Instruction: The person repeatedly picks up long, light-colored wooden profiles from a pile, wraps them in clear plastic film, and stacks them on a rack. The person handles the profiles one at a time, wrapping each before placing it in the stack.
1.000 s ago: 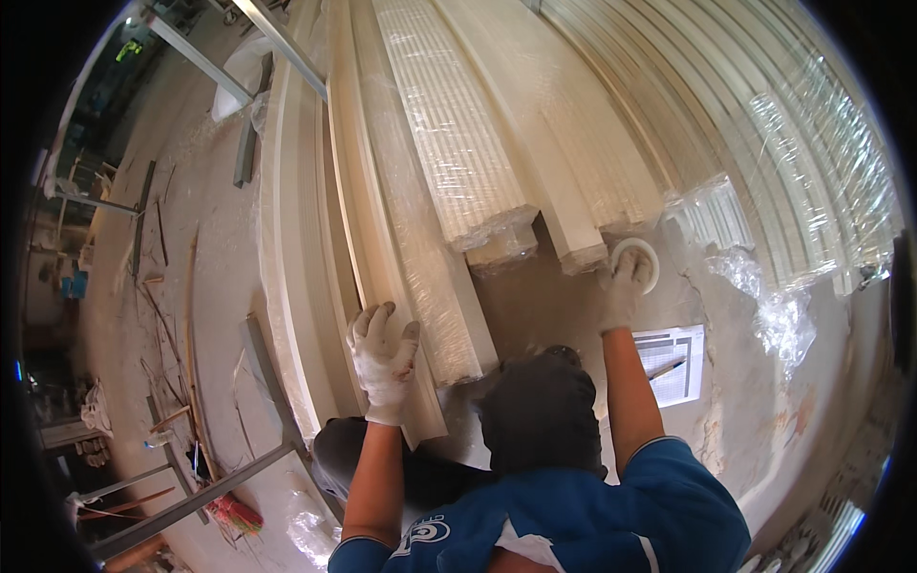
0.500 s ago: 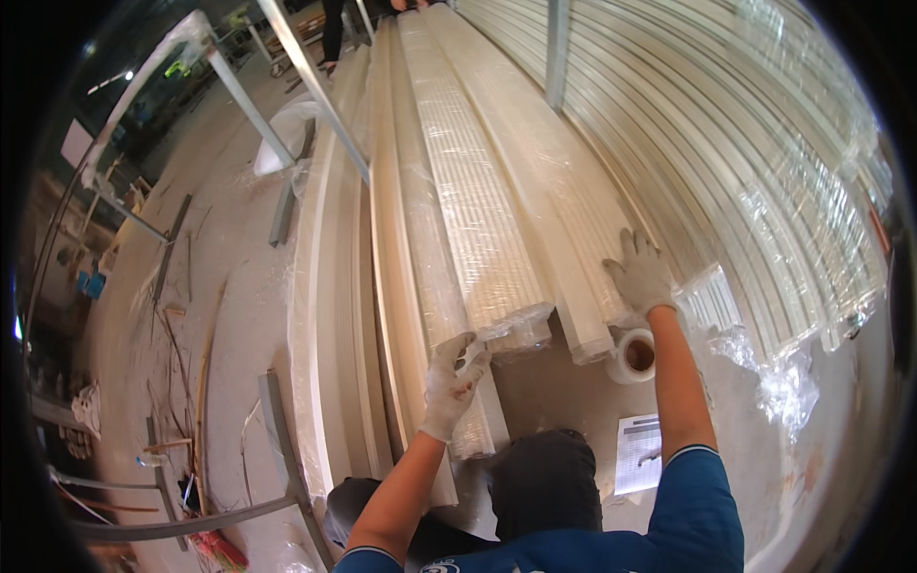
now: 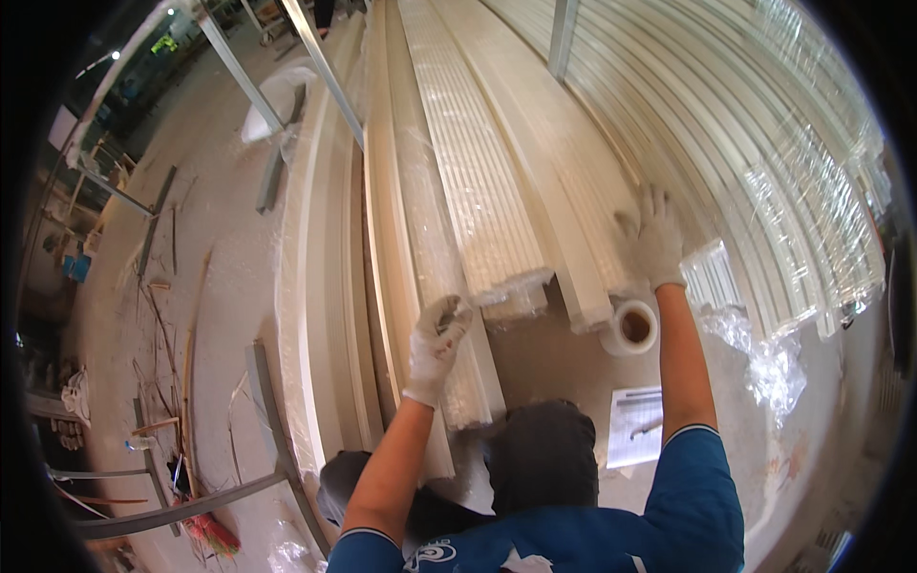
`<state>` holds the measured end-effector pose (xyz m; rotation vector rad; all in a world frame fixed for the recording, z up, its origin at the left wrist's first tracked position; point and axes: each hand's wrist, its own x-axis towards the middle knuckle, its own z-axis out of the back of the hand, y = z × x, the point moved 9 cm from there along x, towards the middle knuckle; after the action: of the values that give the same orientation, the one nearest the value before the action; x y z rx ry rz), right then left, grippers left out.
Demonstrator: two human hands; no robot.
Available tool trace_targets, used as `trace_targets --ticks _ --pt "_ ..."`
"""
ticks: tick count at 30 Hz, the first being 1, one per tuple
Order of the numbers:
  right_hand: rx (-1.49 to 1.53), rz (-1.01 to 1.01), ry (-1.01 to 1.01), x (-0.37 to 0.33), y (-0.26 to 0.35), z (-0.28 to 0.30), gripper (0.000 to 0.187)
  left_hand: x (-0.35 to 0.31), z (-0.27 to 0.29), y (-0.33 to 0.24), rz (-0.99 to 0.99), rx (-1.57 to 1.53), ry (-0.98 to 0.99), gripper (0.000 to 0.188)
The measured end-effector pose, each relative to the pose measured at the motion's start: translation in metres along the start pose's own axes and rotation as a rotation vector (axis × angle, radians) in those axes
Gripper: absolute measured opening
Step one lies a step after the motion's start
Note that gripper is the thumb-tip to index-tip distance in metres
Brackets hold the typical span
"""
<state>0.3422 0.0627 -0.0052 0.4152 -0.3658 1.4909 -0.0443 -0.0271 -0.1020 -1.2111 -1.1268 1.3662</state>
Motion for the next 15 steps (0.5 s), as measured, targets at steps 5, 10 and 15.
trace_targets --ticks 5,10,15 --pt "-0.048 0.109 -0.158 -0.001 0.024 0.024 0.073 -0.004 -0.005 -0.009 0.058 0.022 0.030 0.041" --pt "-0.021 0.044 0.006 -0.025 0.026 -0.002 0.057 -0.005 -0.006 -0.008 0.076 -0.012 0.035 0.040" --pt "0.619 -0.431 -0.056 -0.130 -0.014 0.010 0.032 -0.010 -0.020 0.009 0.019 -0.181 0.171 0.045"
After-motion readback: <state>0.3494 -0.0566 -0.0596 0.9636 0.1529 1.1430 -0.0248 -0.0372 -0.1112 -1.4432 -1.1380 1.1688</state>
